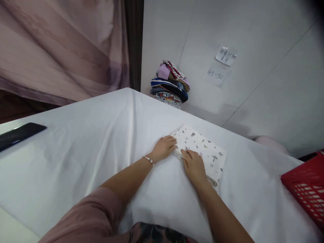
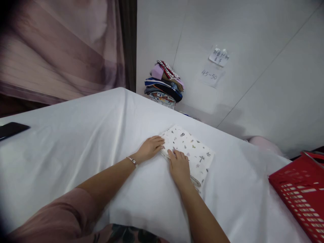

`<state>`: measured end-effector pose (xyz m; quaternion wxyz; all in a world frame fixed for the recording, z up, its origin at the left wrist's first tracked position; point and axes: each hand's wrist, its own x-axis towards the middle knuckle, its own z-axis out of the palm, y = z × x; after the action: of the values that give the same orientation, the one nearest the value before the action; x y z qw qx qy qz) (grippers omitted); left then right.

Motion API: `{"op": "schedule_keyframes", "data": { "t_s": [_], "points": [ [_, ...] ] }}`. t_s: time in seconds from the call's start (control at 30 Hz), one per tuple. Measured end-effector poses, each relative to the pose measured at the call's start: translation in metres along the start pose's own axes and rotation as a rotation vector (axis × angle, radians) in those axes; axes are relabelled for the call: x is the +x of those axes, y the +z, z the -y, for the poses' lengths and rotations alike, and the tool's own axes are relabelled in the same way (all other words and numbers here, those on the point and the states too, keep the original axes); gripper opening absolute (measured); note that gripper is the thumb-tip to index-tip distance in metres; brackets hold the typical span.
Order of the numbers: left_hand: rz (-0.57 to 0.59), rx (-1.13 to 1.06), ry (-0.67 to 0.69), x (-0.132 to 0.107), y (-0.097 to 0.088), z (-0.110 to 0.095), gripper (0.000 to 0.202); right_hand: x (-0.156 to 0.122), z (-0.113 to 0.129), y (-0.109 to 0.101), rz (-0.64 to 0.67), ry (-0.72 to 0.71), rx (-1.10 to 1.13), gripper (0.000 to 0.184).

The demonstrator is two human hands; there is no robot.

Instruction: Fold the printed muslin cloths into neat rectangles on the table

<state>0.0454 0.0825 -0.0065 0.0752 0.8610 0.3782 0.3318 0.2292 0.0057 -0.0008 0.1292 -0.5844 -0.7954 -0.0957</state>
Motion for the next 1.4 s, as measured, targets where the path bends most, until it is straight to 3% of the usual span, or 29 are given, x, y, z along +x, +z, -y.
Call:
{"op": "schedule_keyframes", "data": {
  "t_s": [0.3, 0.53, 0.7, 0.77, 0.87, 1.0, 1.13, 1.4],
  "points": [
    [-0.089, -0.198, -0.121, 0.002, 0.007, 0.012, 0.024, -0.003, -0.003, 0.004, -0.018, 0.000, 0.056, 0.037],
    [-0.162, -0.146, -0.211, 0.000, 0.006, 0.019, 0.019, -0.006, -0.006, 0.004, -0.114, 0.033, 0.223, 0.030],
    [-0.230, -0.077, -0.128, 0.000, 0.002, 0.021, 0.026, -0.005, -0.008, 0.006, -0.158, 0.098, 0.342, 0.030],
    [-0.197, -0.042, -0.040, 0.001, 0.001, 0.018, 0.027, -0.004, -0.009, 0.006, -0.152, 0.102, 0.360, 0.030],
    [-0.053, 0.014, 0.063, 0.001, -0.001, 0.011, 0.030, -0.003, -0.008, 0.005, -0.141, 0.087, 0.354, 0.029],
    [0.075, 0.055, 0.085, 0.002, -0.006, 0.006, 0.040, -0.003, -0.008, 0.004, -0.133, 0.075, 0.327, 0.027],
    [0.087, 0.061, 0.084, 0.002, -0.007, 0.006, 0.043, -0.003, -0.007, 0.003, -0.137, 0.083, 0.333, 0.027],
    [0.032, 0.105, 0.074, 0.006, -0.005, 0.007, 0.026, -0.003, -0.008, 0.007, -0.116, 0.097, 0.327, 0.027]
  ]
}}
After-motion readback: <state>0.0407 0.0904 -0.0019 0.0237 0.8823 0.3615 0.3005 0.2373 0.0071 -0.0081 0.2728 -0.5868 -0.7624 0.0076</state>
